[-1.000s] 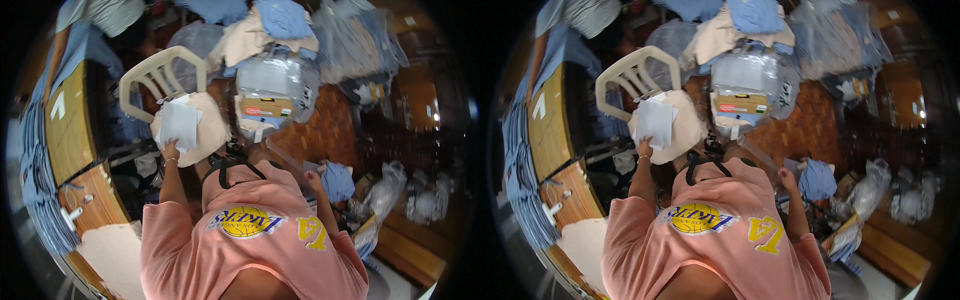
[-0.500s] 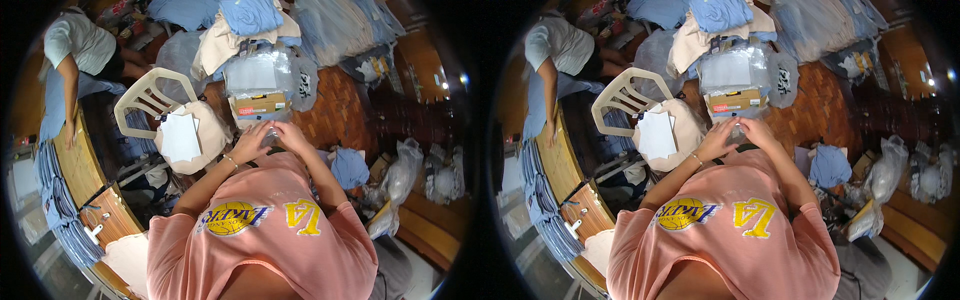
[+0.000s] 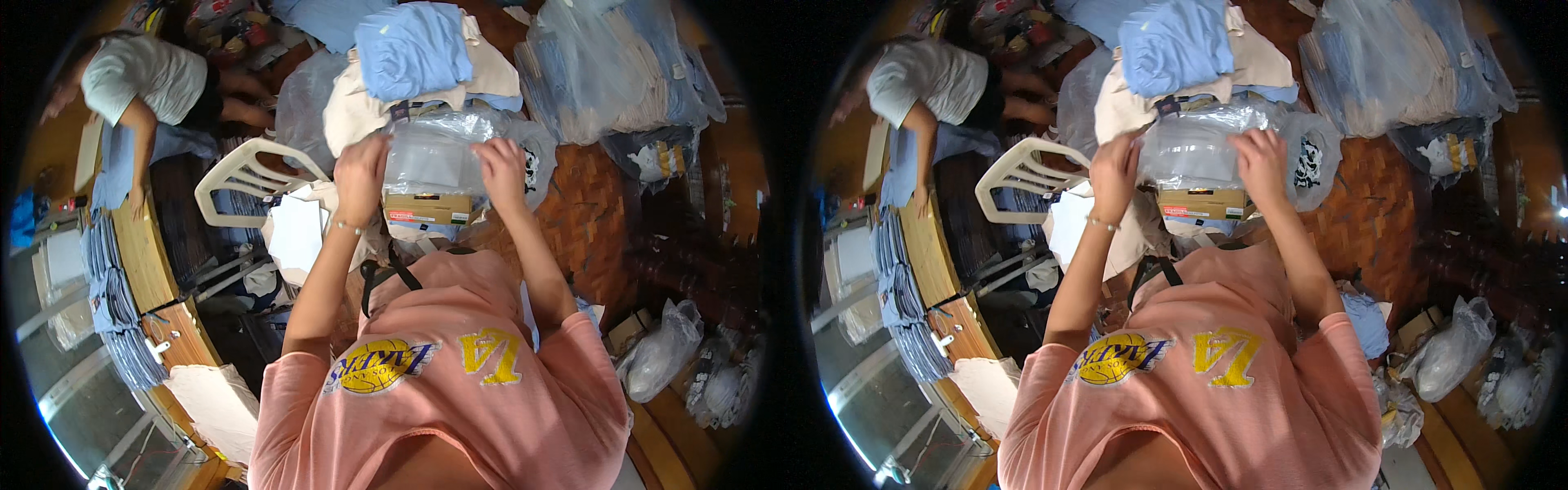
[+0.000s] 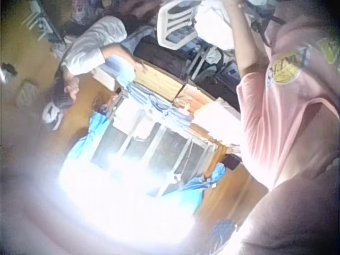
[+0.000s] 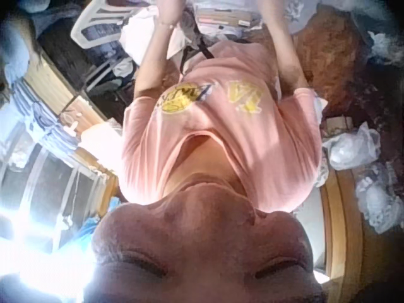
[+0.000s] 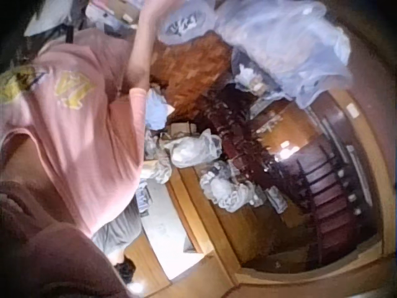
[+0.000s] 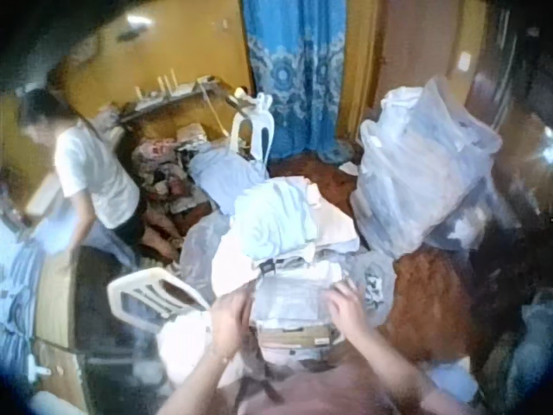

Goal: The person picks up a light-colored garment from a chair, spreads it out on a table, and then places it into a clear plastic bag along with a white paper insert.

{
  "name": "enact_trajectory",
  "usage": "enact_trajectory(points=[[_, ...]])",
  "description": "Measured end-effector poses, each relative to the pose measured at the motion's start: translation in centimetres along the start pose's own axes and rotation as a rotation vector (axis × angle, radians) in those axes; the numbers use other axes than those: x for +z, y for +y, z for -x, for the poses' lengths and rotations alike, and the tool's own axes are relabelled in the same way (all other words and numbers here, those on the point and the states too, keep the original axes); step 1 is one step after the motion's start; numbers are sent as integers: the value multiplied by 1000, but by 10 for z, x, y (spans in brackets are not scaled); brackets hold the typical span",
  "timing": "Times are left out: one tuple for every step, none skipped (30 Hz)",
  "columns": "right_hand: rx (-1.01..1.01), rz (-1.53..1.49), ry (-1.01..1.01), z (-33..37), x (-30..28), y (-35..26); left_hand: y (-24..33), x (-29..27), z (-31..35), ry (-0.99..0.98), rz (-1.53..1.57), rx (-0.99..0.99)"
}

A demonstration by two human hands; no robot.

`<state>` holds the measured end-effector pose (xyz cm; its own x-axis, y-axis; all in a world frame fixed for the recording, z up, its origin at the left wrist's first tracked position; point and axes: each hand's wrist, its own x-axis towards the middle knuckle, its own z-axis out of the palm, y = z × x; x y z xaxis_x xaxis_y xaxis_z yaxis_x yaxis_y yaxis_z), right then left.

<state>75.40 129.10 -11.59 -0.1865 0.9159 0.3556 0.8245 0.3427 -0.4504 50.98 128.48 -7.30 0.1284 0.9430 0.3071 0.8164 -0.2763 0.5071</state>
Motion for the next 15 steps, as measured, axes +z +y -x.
enact_trajectory(points=[[-2,-16,-27,10,6,11,-6,15,11,15,-50,97],[0,-34,-59,21,14,22,-15,34,25,26,-98,192],[26,-55,-142,34,27,35,-32,61,44,-101,-103,183],[36,-37,-176,47,46,51,-40,86,55,-187,-161,151],[53,-22,-211,60,67,67,-47,107,63,-281,-220,122],[66,-13,-247,70,86,79,-56,128,74,-375,-284,92],[110,-9,-396,74,100,87,-74,156,90,-520,-400,56],[129,13,-490,81,122,98,-76,170,93,-636,-371,-52],[147,32,-580,89,145,108,-74,181,93,-748,-347,-160],[150,51,-663,88,158,111,-73,189,90,-843,-329,-272],[129,55,-636,90,168,112,-73,194,90,-914,-304,-293],[108,62,-610,90,175,110,-70,198,85,-907,-243,-312],[87,69,-586,91,180,110,-69,202,81,-901,-182,-333],[64,109,-634,90,184,113,-67,204,78,-895,-122,-357],[39,149,-680,88,192,120,-63,205,76,-830,-146,-306]])
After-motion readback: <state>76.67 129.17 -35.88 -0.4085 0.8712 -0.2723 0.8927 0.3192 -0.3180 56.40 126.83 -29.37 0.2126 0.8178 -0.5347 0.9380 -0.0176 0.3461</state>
